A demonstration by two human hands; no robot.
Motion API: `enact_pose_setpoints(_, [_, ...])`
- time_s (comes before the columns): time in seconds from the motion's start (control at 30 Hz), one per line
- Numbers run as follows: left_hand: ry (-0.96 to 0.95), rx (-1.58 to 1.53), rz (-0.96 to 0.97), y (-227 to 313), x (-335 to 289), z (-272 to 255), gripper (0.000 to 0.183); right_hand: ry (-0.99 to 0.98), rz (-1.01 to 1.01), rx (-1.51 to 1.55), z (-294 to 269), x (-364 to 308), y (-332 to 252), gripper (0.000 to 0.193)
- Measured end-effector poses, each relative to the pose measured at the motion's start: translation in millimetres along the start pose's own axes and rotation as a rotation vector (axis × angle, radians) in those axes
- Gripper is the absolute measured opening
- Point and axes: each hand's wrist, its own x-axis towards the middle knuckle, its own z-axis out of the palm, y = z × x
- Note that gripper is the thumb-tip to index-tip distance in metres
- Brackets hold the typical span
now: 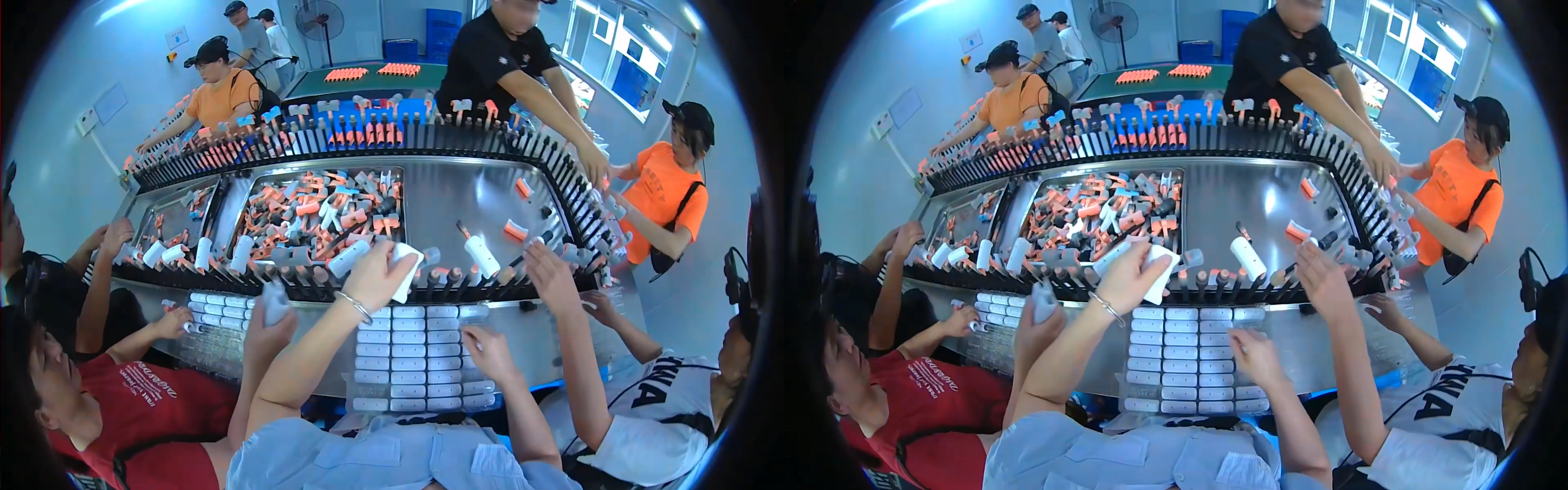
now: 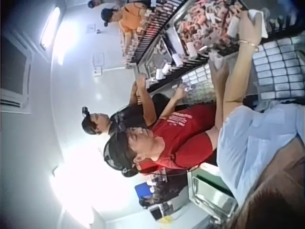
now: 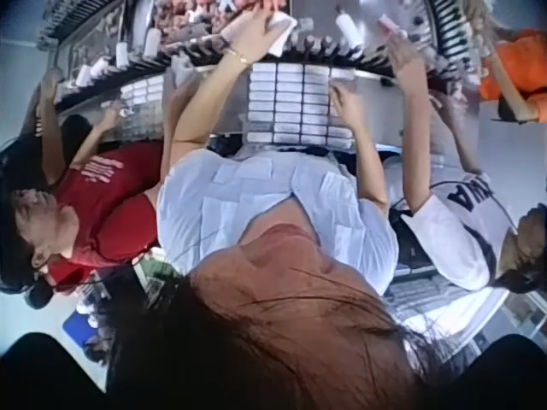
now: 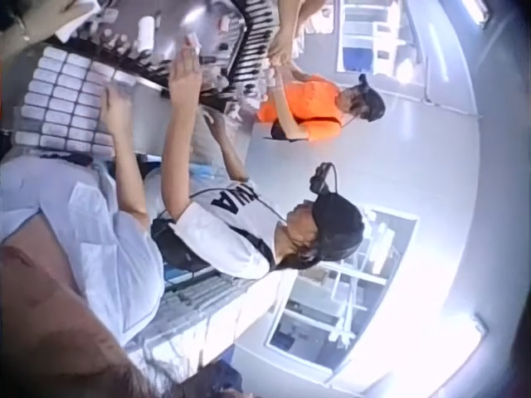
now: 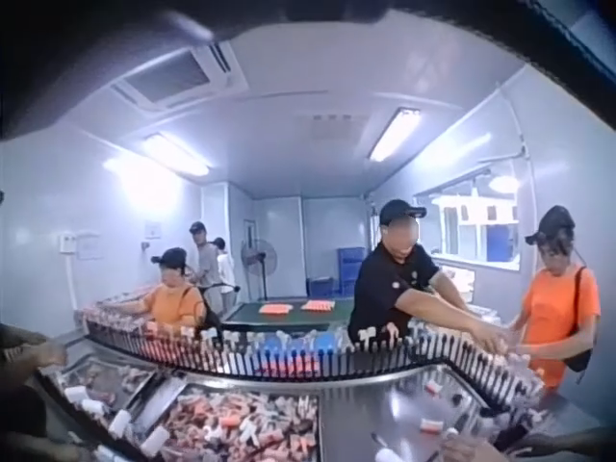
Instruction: Packing small cylindrical products into plastic trays at a rotating assembly line.
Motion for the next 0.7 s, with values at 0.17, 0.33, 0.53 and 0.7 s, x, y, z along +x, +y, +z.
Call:
enact_pose_setpoints(0.17, [0.277,0.157,-0.06,-20,5,8,0.041,0.051,0.105,-0.271,-6,-42,33,0.019])
enact_pose_setpoints(0.33, [0.256,0.468,-0.134,-40,26,1,0.044,0.026,0.034,-0.44,26,-38,86,0.018])
enact_pose_setpoints(0.53, [0.311,0.875,-0.381,-56,37,-8,0.038,-0.221,0.044,-0.685,41,-4,107,0.014])
enact_pose_setpoints(0.7, [0.698,0.711,0.004,-78,-5,-23,0.051,-0.316,0.02,-0.488,7,-3,103,0.02])
